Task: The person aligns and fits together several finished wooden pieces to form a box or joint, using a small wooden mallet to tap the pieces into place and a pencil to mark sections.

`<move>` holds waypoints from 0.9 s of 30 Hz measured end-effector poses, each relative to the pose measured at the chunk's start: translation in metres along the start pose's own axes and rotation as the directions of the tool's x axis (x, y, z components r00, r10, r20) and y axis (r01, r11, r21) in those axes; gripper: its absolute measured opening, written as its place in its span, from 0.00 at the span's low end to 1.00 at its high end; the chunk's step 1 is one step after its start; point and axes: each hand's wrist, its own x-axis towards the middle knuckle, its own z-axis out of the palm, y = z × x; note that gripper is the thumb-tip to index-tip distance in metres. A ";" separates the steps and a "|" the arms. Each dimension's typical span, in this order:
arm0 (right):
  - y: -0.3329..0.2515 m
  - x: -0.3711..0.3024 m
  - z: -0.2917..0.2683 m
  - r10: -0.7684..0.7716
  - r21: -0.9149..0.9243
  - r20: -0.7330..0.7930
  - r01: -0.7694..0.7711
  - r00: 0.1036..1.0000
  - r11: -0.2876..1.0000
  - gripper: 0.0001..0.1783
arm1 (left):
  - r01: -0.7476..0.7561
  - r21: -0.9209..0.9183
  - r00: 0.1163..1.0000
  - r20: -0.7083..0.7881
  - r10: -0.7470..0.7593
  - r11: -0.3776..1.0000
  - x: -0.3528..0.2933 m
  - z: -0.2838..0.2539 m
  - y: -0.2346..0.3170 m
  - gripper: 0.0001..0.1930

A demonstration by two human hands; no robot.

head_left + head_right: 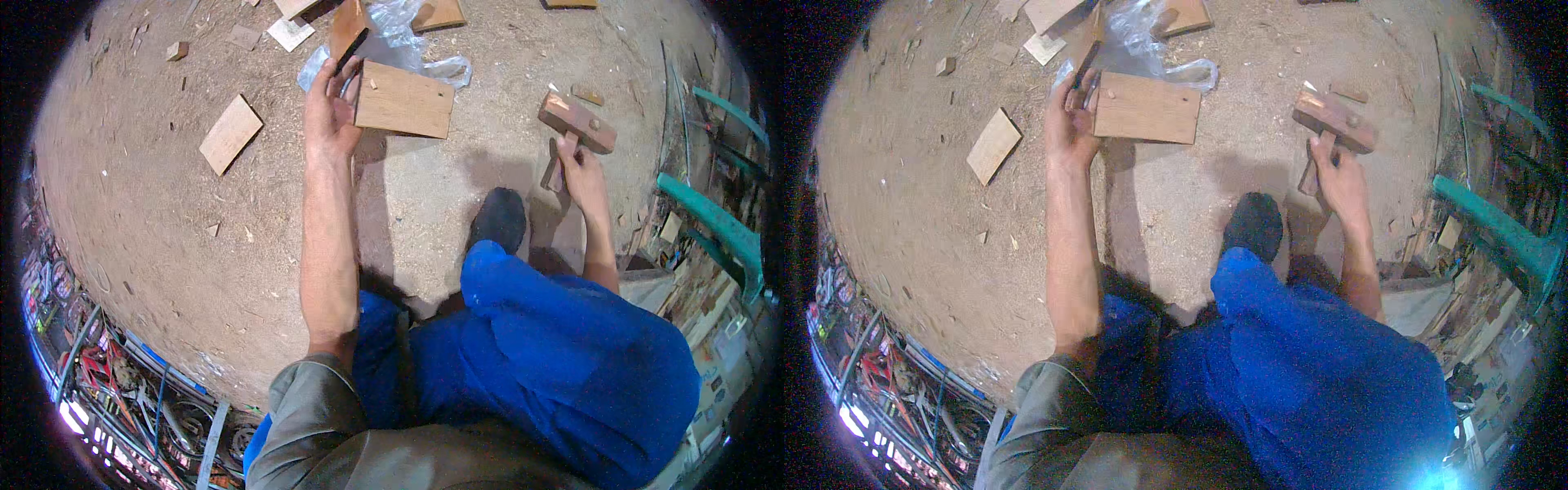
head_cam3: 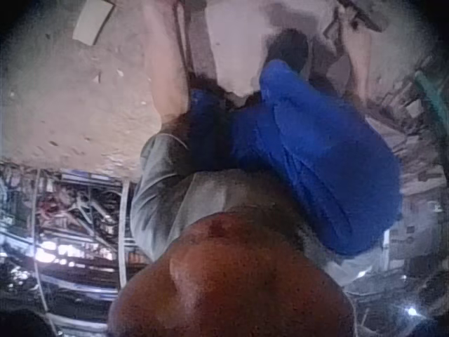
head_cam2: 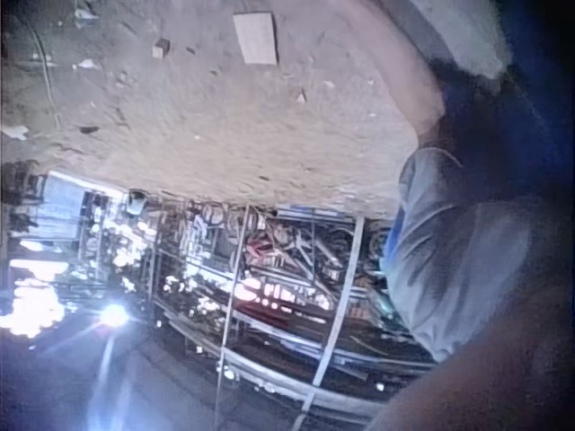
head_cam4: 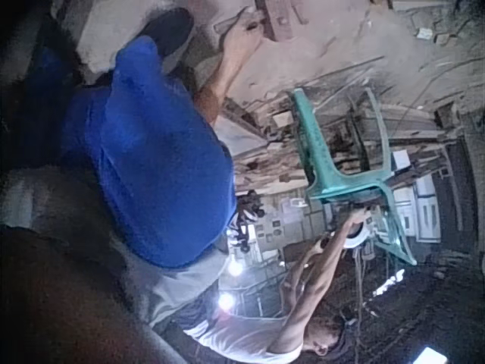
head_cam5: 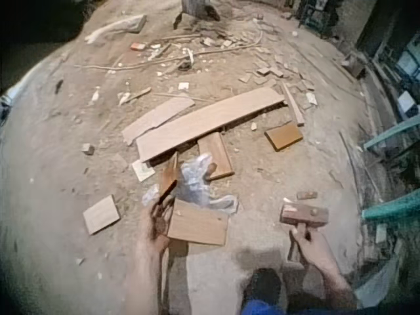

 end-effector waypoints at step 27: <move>-0.175 -0.004 0.047 -0.901 0.247 -0.051 0.880 0.430 0.406 0.57 | 0.171 -0.226 0.948 0.302 -0.098 0.959 -0.032 0.016 -0.022 0.14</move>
